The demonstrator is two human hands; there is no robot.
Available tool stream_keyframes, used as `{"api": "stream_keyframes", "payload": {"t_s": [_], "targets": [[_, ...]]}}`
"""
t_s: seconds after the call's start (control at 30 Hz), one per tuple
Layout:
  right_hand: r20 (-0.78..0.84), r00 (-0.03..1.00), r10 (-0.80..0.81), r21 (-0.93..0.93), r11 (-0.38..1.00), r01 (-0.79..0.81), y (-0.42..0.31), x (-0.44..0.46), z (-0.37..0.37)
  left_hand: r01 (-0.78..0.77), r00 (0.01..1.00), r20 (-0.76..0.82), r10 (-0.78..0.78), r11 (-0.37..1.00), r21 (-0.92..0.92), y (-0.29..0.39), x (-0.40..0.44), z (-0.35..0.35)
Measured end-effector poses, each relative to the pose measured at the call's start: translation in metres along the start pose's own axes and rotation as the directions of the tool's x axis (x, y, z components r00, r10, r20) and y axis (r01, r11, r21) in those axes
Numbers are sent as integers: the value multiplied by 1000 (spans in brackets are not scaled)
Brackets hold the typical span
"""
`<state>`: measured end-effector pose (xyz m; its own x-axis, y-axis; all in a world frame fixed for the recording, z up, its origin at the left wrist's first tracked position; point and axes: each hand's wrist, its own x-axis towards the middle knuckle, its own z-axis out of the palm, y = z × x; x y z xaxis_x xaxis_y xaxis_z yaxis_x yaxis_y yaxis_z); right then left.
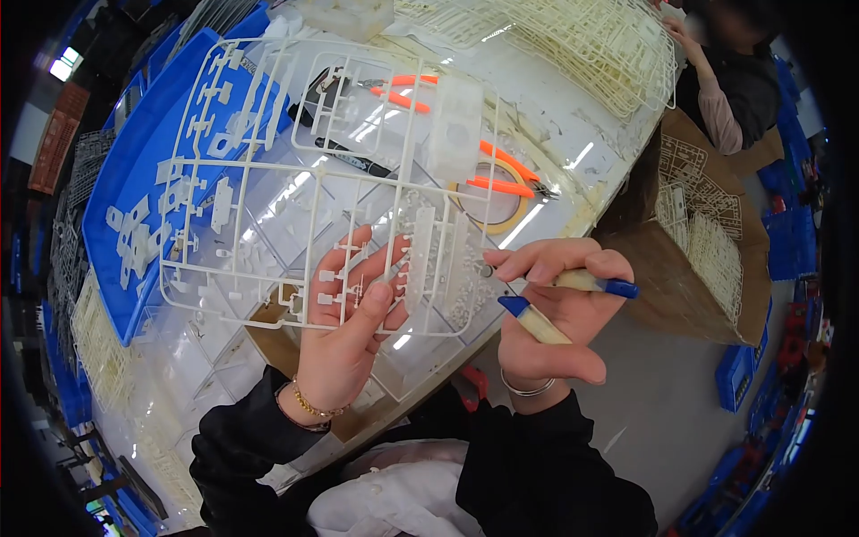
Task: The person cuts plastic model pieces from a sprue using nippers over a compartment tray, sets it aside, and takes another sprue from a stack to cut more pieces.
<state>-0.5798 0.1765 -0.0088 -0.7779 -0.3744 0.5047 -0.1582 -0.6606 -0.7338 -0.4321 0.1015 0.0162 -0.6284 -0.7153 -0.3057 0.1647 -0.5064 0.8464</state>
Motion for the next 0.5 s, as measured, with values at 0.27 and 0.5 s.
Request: {"api": "stream_keyframes", "payload": {"t_s": [0.27, 0.5], "targets": [[25, 992, 127, -29, 992, -126, -1, -4, 3, 1, 1000, 5, -1, 1000, -12, -1, 0, -2], [63, 994, 84, -18, 996, -83, 4, -6, 2, 13, 1000, 25, -11, 998, -57, -2, 2, -3]]}}
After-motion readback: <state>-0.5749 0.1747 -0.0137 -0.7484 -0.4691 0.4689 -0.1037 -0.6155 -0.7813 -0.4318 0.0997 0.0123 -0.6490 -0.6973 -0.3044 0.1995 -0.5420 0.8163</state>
